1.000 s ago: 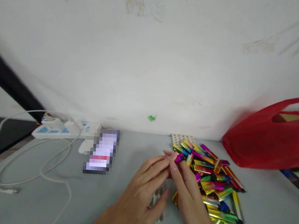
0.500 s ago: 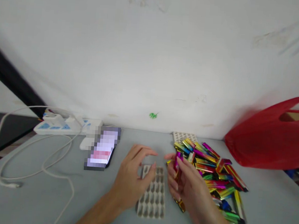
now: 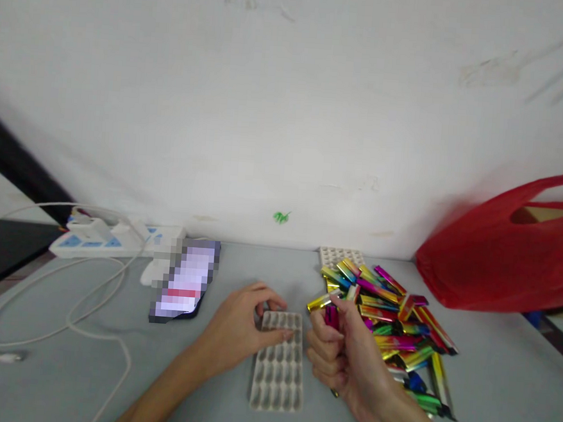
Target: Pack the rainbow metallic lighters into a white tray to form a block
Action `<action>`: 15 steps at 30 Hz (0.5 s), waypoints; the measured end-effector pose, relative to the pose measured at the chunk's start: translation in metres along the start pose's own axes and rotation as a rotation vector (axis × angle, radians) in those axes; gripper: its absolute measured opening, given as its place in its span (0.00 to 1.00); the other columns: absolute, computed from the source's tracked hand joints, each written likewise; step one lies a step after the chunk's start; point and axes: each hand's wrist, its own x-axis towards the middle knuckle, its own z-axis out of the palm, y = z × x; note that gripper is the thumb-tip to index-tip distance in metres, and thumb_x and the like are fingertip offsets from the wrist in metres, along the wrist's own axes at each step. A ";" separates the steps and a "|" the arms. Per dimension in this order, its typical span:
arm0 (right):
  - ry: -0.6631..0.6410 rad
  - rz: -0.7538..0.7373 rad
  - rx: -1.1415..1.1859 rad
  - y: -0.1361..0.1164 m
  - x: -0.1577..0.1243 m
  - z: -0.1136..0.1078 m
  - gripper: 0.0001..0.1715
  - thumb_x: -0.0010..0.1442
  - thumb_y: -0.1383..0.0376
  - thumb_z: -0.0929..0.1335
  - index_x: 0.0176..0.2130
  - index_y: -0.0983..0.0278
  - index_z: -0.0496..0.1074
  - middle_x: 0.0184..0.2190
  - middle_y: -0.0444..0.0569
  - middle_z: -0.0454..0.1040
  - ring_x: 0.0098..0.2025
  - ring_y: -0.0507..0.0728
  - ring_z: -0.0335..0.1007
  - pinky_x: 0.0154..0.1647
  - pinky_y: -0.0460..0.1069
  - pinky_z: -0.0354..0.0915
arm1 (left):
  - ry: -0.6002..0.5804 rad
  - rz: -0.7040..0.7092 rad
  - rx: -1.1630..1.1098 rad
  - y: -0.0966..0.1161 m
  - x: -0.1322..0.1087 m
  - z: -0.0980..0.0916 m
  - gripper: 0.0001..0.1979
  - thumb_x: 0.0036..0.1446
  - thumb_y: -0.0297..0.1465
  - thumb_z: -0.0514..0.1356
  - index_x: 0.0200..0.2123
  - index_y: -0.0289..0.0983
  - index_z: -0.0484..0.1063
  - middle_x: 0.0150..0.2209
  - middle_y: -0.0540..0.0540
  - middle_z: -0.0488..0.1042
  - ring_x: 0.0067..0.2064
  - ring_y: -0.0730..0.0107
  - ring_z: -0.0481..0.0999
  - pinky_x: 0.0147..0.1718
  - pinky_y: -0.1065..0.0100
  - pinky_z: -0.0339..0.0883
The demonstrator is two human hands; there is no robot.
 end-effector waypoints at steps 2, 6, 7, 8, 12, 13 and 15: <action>0.004 0.002 -0.016 0.001 0.000 0.001 0.38 0.61 0.41 0.75 0.22 0.58 0.53 0.16 0.30 0.44 0.17 0.44 0.31 0.15 0.43 0.35 | -0.005 -0.007 0.008 0.001 0.000 0.000 0.15 0.52 0.35 0.80 0.43 0.43 0.86 0.39 0.50 0.80 0.39 0.62 0.78 0.38 0.65 0.65; -0.004 -0.013 -0.047 0.004 -0.003 0.005 0.37 0.59 0.41 0.75 0.22 0.57 0.53 0.16 0.30 0.44 0.17 0.44 0.32 0.16 0.43 0.35 | -0.006 -0.009 -0.012 0.000 0.000 0.003 0.13 0.53 0.35 0.79 0.42 0.42 0.86 0.38 0.49 0.80 0.36 0.64 0.77 0.36 0.66 0.65; 0.005 -0.013 -0.053 0.005 -0.003 0.005 0.37 0.58 0.41 0.75 0.23 0.57 0.53 0.16 0.30 0.44 0.17 0.44 0.32 0.16 0.43 0.35 | -0.004 -0.012 -0.020 -0.001 0.000 0.004 0.12 0.53 0.35 0.78 0.41 0.42 0.86 0.38 0.49 0.80 0.35 0.64 0.77 0.35 0.66 0.65; 0.018 -0.012 -0.058 0.005 -0.004 0.006 0.37 0.58 0.41 0.76 0.23 0.57 0.54 0.16 0.30 0.44 0.17 0.45 0.32 0.16 0.43 0.35 | -0.001 -0.015 -0.024 -0.001 0.000 0.005 0.12 0.53 0.36 0.78 0.41 0.42 0.86 0.38 0.49 0.80 0.34 0.65 0.77 0.35 0.66 0.65; 0.052 -0.006 -0.058 0.007 -0.004 0.006 0.36 0.58 0.41 0.76 0.24 0.58 0.55 0.17 0.30 0.44 0.17 0.45 0.32 0.16 0.44 0.35 | 0.000 -0.018 -0.027 -0.003 0.000 0.008 0.12 0.54 0.37 0.78 0.41 0.42 0.86 0.38 0.49 0.79 0.33 0.65 0.76 0.34 0.66 0.64; 0.043 -0.003 -0.055 0.008 -0.004 0.006 0.37 0.58 0.40 0.76 0.24 0.58 0.55 0.17 0.29 0.44 0.18 0.45 0.32 0.17 0.44 0.35 | -0.001 -0.015 -0.031 -0.003 0.000 0.008 0.12 0.54 0.37 0.78 0.41 0.42 0.86 0.39 0.49 0.79 0.33 0.66 0.76 0.35 0.66 0.64; 0.012 0.006 -0.045 0.008 -0.003 0.005 0.39 0.60 0.38 0.75 0.24 0.58 0.54 0.17 0.29 0.44 0.18 0.44 0.31 0.17 0.44 0.34 | -0.001 -0.007 -0.033 -0.002 0.000 0.008 0.12 0.55 0.36 0.78 0.42 0.42 0.86 0.38 0.49 0.79 0.33 0.66 0.76 0.35 0.66 0.64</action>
